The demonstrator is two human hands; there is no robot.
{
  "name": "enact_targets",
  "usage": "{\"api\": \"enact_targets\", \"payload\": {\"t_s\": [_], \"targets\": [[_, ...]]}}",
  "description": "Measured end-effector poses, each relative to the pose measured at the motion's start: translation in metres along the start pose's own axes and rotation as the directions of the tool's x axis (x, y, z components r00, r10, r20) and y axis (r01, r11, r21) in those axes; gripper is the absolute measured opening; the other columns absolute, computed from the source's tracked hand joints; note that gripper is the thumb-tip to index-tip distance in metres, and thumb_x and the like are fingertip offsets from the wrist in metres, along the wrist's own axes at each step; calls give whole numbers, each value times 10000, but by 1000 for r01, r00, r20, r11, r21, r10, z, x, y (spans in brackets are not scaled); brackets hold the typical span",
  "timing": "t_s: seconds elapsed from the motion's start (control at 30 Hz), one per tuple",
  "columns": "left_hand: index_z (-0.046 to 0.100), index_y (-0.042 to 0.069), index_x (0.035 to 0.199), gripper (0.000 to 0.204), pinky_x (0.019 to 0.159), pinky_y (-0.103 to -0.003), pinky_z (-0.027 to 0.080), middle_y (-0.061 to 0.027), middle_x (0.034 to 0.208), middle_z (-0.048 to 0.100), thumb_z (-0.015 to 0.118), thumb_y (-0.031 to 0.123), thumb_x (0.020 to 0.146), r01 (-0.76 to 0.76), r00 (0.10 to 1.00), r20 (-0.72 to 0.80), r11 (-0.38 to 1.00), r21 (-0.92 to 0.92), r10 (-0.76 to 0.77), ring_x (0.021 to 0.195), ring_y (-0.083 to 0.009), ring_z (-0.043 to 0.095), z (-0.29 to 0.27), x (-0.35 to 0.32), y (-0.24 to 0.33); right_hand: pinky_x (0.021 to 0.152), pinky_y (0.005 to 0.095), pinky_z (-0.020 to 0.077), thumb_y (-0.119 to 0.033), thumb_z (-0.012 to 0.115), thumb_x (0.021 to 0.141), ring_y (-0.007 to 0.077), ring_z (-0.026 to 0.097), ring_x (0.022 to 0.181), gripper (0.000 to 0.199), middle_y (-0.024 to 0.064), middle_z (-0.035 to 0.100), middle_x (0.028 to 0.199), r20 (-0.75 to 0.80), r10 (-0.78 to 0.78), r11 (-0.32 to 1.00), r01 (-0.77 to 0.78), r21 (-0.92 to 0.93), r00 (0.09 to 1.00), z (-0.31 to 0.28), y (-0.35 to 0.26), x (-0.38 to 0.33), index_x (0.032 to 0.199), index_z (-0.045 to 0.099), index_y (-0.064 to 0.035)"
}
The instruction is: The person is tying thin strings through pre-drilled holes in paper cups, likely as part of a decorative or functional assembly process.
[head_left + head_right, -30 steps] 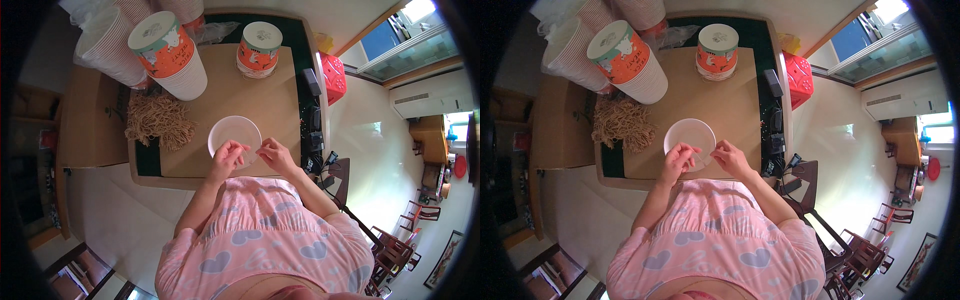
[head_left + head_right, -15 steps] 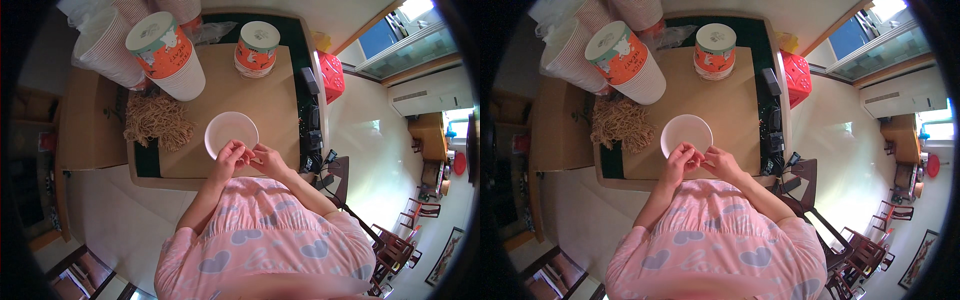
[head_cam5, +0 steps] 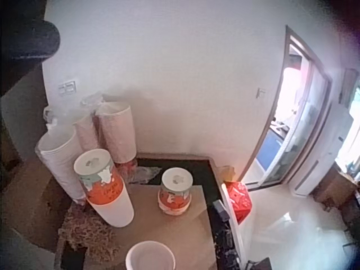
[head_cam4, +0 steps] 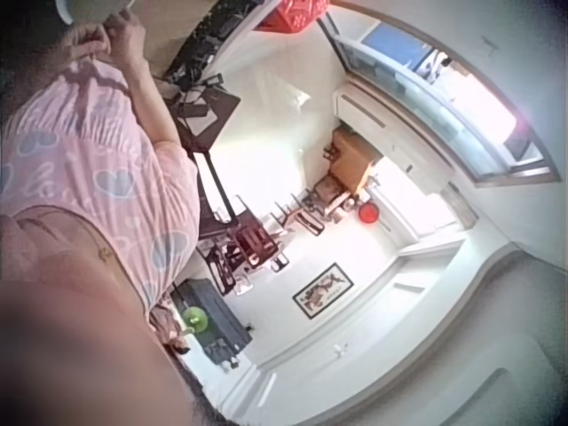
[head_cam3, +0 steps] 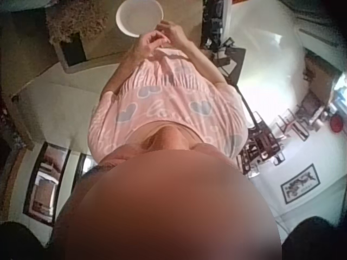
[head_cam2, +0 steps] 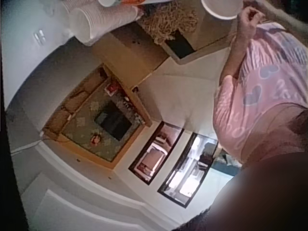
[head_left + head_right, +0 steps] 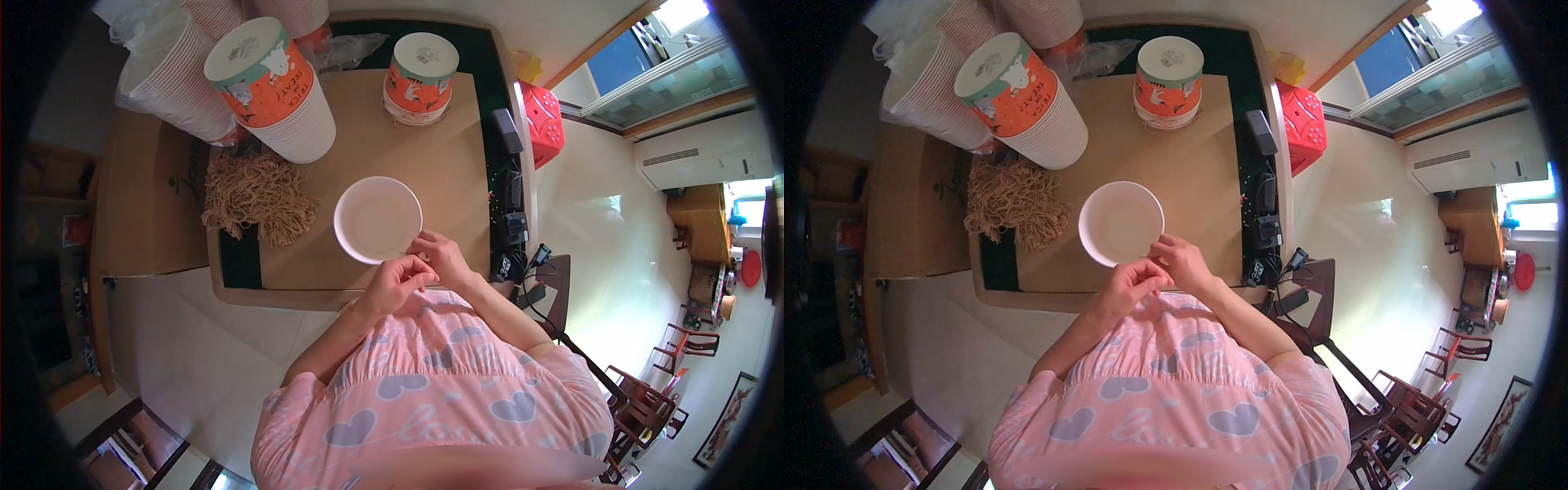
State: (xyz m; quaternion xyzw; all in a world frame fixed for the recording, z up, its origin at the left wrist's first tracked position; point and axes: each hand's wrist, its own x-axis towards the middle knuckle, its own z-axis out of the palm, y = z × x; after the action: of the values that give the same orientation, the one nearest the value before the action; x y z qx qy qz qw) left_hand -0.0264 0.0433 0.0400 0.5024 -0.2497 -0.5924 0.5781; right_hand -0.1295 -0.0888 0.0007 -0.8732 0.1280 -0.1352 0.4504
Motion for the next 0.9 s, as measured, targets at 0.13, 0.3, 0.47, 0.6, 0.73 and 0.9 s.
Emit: {"api": "enact_targets", "payload": {"t_s": [0.13, 0.3, 0.47, 0.6, 0.73, 0.9], "targets": [[650, -11, 900, 95, 660, -213, 466, -48, 862, 656, 596, 62, 872, -12, 1000, 8, 1000, -29, 12, 728, -65, 558, -2, 3, -4, 625, 378, 490, -76, 637, 724, 304, 588, 729, 143, 108, 569, 805, -14, 38, 999, -38, -24, 999, -1, 2, -2, 855, 585, -50], [631, 16, 877, 38, 722, -211, 463, -52, 1064, 576, 614, 31, 847, -154, 948, -219, 935, 319, 231, 833, -75, 557, -3, 3, 13, 623, 333, 493, -159, 597, 874, 250, 632, 710, 263, 134, 626, 812, -163, 369, 909, -320, 266, 915, -1, 16, -2, 1092, 516, -37], [638, 8, 866, 70, 661, -219, 461, -60, 1018, 585, 629, 74, 846, -190, 942, -194, 912, 363, 274, 790, -94, 569, -11, 3, 22, 669, 387, 511, -153, 585, 855, 324, 654, 774, 382, 182, 653, 868, -118, 462, 887, -459, 52, 879, -4, 22, 30, 1196, 448, -50], [626, -1, 860, 72, 613, -211, 452, -10, 812, 614, 631, 70, 847, -27, 949, -281, 926, 378, 143, 684, -67, 543, -29, -1, 21, 670, 427, 509, -134, 576, 814, 351, 637, 767, 257, 160, 649, 912, -74, 307, 924, -316, -215, 949, -12, 37, 67, 1059, 564, -57], [649, 16, 974, 119, 567, -184, 435, 14, 730, 601, 579, 39, 881, 22, 965, -261, 991, 133, 14, 622, -31, 511, -45, -10, 22, 726, 401, 495, -157, 587, 798, 312, 603, 850, 133, 76, 632, 895, 47, 85, 874, -52, -483, 995, -20, 36, 116, 899, 649, -97], [611, 25, 1106, 221, 578, -175, 440, -10, 778, 638, 514, 14, 908, 85, 967, -235, 995, -59, -97, 633, -38, 542, -50, -16, 20, 789, 372, 471, -162, 610, 792, 271, 565, 919, 128, 52, 617, 886, 219, -69, 759, 194, -622, 973, -11, 35, 160, 907, 650, -123]]}}
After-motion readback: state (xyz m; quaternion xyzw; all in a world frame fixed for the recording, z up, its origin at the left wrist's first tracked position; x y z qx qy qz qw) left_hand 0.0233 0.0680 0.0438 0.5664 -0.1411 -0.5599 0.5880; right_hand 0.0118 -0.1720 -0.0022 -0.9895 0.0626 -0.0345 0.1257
